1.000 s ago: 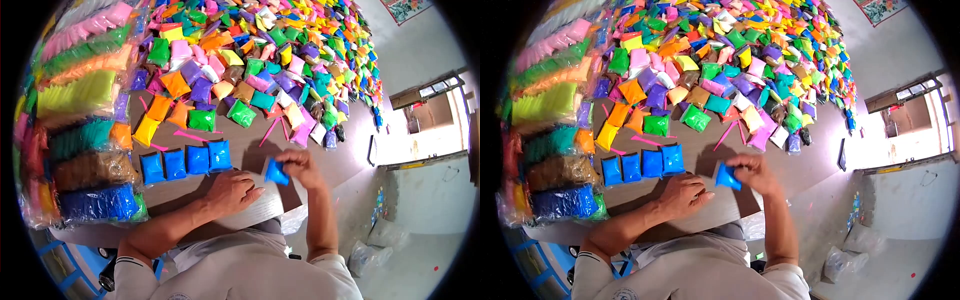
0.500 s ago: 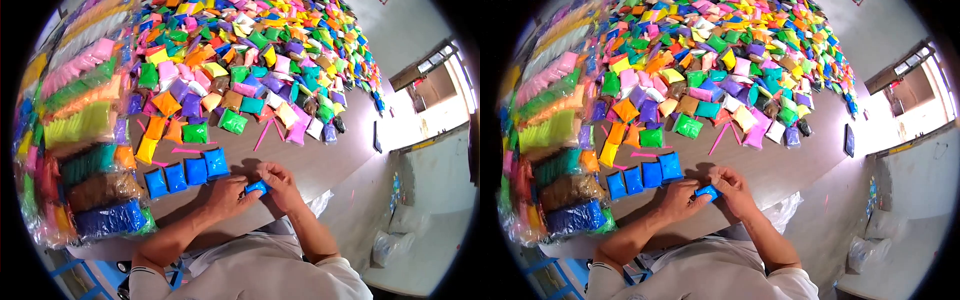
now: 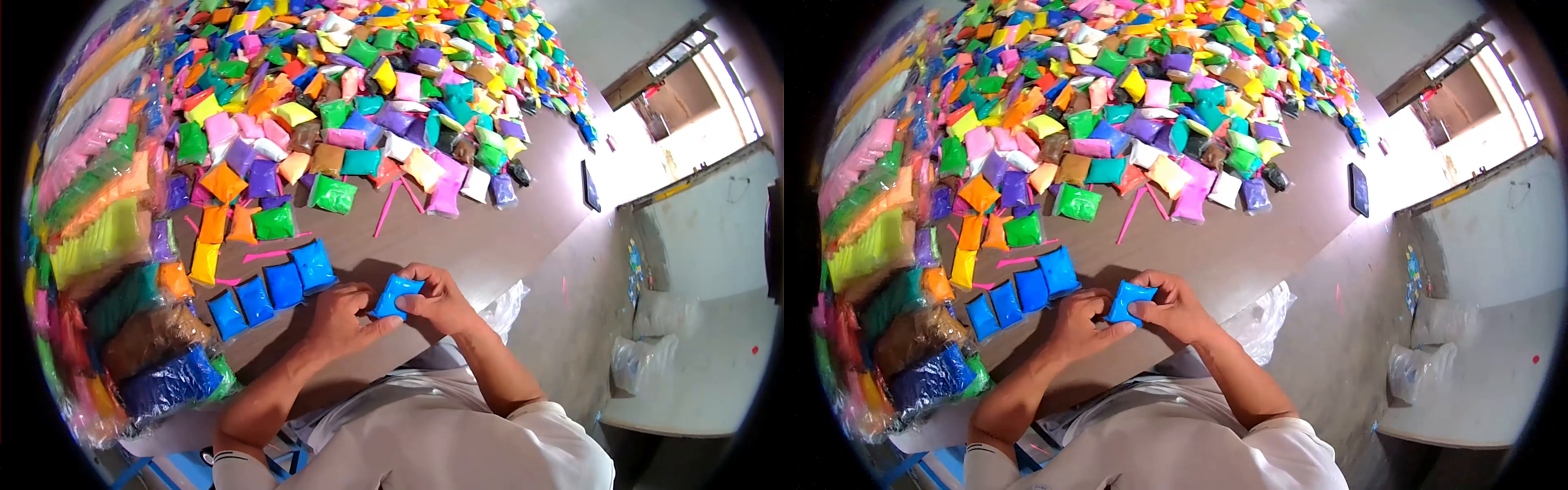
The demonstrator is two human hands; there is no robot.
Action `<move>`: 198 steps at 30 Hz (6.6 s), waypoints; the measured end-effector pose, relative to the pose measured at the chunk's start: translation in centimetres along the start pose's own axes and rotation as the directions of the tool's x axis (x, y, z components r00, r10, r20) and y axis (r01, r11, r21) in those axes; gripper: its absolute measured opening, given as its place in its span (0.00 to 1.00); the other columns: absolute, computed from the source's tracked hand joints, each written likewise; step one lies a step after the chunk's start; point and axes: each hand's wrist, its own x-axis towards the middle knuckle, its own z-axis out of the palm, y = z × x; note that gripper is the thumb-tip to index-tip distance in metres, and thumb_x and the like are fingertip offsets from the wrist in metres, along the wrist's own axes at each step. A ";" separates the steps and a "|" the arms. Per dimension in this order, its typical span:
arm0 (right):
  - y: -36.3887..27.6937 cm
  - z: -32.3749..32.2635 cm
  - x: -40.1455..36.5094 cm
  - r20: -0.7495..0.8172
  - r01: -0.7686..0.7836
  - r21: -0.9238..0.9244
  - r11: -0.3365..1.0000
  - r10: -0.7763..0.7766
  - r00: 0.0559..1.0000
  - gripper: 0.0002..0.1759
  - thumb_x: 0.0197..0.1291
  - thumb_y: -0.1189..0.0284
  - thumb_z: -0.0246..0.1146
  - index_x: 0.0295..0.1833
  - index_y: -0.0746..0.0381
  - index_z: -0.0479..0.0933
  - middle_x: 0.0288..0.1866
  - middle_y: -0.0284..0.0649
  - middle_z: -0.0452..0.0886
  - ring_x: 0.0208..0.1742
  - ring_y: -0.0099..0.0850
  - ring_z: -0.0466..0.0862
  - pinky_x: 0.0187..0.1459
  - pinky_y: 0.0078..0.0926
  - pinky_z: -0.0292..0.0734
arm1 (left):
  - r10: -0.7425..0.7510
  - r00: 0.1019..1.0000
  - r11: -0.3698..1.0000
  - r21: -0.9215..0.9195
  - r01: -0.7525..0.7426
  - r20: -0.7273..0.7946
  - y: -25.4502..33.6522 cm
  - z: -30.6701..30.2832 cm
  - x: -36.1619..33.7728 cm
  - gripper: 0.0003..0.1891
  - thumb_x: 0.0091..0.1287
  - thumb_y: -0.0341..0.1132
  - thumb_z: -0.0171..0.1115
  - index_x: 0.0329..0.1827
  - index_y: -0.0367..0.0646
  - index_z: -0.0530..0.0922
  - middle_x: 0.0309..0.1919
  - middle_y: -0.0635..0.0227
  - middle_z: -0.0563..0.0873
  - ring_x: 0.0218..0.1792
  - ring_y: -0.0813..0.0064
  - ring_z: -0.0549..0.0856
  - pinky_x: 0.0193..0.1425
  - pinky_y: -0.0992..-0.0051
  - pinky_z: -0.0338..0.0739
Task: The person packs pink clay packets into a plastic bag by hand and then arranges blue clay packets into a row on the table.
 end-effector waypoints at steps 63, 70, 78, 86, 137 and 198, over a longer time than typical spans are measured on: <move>0.8 2.1 6.7 -0.189 0.163 -0.765 0.623 -0.459 0.868 0.13 0.61 0.74 0.70 0.48 0.66 0.78 0.38 0.44 0.83 0.36 0.35 0.83 0.40 0.29 0.77 | 0.072 0.996 0.946 0.320 -0.052 -0.050 0.1 1.8 -1.5 0.13 0.62 0.39 0.68 0.23 0.42 0.80 0.30 0.66 0.79 0.38 0.63 0.80 0.47 0.61 0.74; -1.2 -4.0 4.5 -0.202 -0.126 -0.979 0.159 -0.787 0.582 0.38 0.57 0.56 0.73 0.66 0.67 0.70 0.71 0.62 0.65 0.72 0.56 0.65 0.70 0.51 0.61 | 0.096 0.993 0.948 0.312 -0.071 -0.065 0.3 1.8 -1.2 0.11 0.62 0.37 0.68 0.25 0.42 0.81 0.31 0.68 0.82 0.37 0.64 0.81 0.46 0.63 0.74; -3.1 -11.3 7.2 -0.294 -0.388 -0.921 -0.017 -0.622 0.726 0.55 0.57 0.34 0.61 0.77 0.63 0.60 0.77 0.69 0.54 0.79 0.65 0.53 0.74 0.59 0.51 | 0.080 0.997 0.940 0.334 -0.070 -0.016 0.3 1.8 -1.1 0.11 0.62 0.37 0.68 0.25 0.42 0.80 0.32 0.69 0.82 0.38 0.64 0.80 0.46 0.63 0.72; -4.7 -14.6 11.6 -0.197 -0.329 -0.939 -0.099 -0.630 0.751 0.49 0.60 0.36 0.59 0.76 0.59 0.64 0.76 0.66 0.58 0.78 0.64 0.56 0.70 0.61 0.57 | 0.084 0.996 0.941 0.331 -0.074 -0.016 0.5 1.5 -0.8 0.11 0.62 0.37 0.68 0.24 0.43 0.80 0.32 0.70 0.81 0.36 0.64 0.80 0.43 0.64 0.73; -14.0 -0.6 35.9 0.203 0.463 -0.781 0.419 -0.530 0.823 0.15 0.59 0.71 0.71 0.49 0.66 0.80 0.37 0.40 0.85 0.39 0.33 0.86 0.43 0.29 0.79 | 0.078 0.995 0.965 0.255 -0.061 -0.058 -0.7 2.2 -1.6 0.13 0.65 0.41 0.66 0.27 0.45 0.76 0.29 0.66 0.79 0.35 0.63 0.80 0.41 0.61 0.74; -0.4 2.6 1.5 -0.176 0.026 -0.046 0.999 -0.034 0.984 0.09 0.66 0.71 0.69 0.46 0.66 0.82 0.36 0.29 0.82 0.37 0.17 0.77 0.41 0.19 0.74 | 0.076 0.997 0.990 0.119 -0.072 -0.022 -0.8 0.9 -0.6 0.13 0.68 0.39 0.63 0.29 0.38 0.80 0.32 0.60 0.83 0.37 0.56 0.82 0.43 0.59 0.75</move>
